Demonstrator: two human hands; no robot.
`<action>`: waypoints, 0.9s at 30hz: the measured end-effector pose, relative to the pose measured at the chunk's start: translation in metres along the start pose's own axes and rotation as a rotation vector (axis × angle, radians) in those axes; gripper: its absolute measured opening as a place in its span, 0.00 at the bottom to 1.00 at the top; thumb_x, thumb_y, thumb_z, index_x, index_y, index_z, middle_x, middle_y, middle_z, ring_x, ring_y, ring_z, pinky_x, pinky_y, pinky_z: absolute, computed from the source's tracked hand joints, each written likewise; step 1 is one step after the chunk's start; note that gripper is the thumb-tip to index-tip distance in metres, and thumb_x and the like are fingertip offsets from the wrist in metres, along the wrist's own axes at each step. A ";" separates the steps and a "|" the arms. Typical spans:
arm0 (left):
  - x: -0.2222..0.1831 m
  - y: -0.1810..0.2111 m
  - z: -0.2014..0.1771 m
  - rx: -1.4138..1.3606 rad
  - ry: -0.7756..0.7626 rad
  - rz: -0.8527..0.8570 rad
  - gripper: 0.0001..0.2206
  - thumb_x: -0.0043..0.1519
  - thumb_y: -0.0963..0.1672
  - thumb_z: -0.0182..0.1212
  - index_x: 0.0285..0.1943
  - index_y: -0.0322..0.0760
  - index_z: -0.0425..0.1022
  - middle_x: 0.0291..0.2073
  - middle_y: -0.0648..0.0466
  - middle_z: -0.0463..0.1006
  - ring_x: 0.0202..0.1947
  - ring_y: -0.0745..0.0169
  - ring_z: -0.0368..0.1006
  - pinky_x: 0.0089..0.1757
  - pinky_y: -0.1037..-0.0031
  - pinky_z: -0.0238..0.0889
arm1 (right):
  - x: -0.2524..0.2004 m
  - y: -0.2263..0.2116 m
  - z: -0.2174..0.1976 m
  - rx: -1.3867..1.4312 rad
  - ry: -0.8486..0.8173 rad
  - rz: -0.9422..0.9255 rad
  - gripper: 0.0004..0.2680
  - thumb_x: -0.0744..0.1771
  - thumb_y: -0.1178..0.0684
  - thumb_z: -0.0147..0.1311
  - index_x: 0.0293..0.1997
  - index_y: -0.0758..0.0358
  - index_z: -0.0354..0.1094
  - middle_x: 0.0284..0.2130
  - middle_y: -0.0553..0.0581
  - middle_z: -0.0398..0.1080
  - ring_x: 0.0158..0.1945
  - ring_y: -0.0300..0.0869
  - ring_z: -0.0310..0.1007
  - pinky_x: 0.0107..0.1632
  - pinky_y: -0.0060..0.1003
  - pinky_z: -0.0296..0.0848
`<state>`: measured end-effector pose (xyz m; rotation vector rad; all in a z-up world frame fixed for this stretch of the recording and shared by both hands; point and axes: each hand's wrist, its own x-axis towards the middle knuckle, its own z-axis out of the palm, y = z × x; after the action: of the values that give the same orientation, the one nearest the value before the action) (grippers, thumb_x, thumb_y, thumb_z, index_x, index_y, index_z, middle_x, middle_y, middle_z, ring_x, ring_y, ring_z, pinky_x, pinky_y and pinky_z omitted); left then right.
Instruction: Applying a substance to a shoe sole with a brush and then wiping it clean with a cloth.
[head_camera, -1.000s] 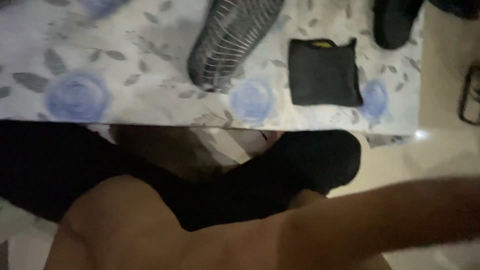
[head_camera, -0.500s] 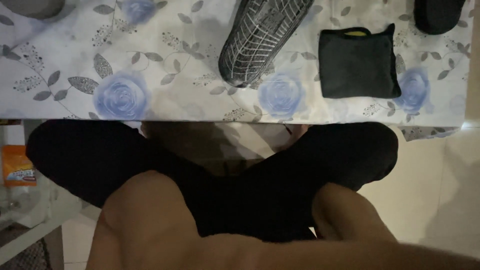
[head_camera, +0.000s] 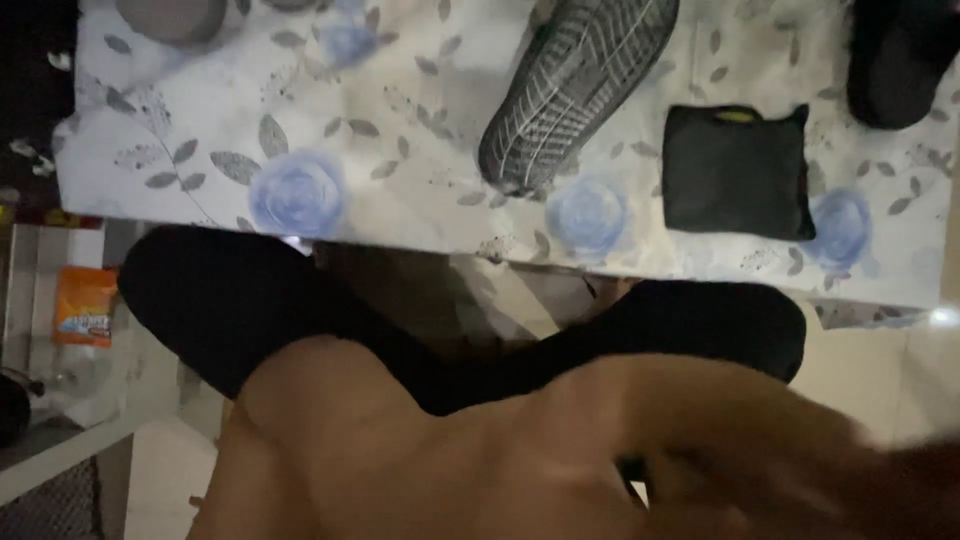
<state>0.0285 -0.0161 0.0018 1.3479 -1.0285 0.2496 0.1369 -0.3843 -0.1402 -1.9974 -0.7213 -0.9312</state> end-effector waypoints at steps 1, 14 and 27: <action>0.003 -0.003 0.002 0.024 -0.009 0.026 0.04 0.58 0.33 0.50 0.39 0.16 0.65 0.30 0.42 0.73 0.29 0.46 0.69 0.51 0.55 0.61 | 0.002 0.001 0.007 -0.005 0.010 -0.023 0.04 0.65 0.66 0.37 0.40 0.78 0.56 0.41 0.75 0.63 0.45 0.59 0.61 0.53 0.53 0.60; -0.063 -0.154 -0.005 0.844 0.175 -0.185 0.26 0.55 0.52 0.45 0.59 0.35 0.59 0.49 0.51 0.68 0.51 0.52 0.63 0.50 0.51 0.46 | -0.015 -0.013 0.129 -0.951 -0.440 0.535 0.20 0.60 0.41 0.52 0.50 0.67 0.67 0.41 0.66 0.66 0.44 0.56 0.64 0.42 0.51 0.63; -0.097 -0.198 -0.010 1.102 0.269 -0.594 0.44 0.37 0.50 0.71 0.59 0.27 0.53 0.53 0.37 0.60 0.55 0.32 0.52 0.51 0.35 0.31 | -0.025 0.015 0.103 -0.742 -0.228 0.779 0.09 0.64 0.51 0.46 0.29 0.65 0.69 0.17 0.65 0.65 0.27 0.62 0.68 0.28 0.54 0.64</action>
<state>0.1136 -0.0218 -0.2019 2.4473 -0.1588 0.5674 0.1705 -0.3091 -0.2093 -2.7297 0.3857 -0.5150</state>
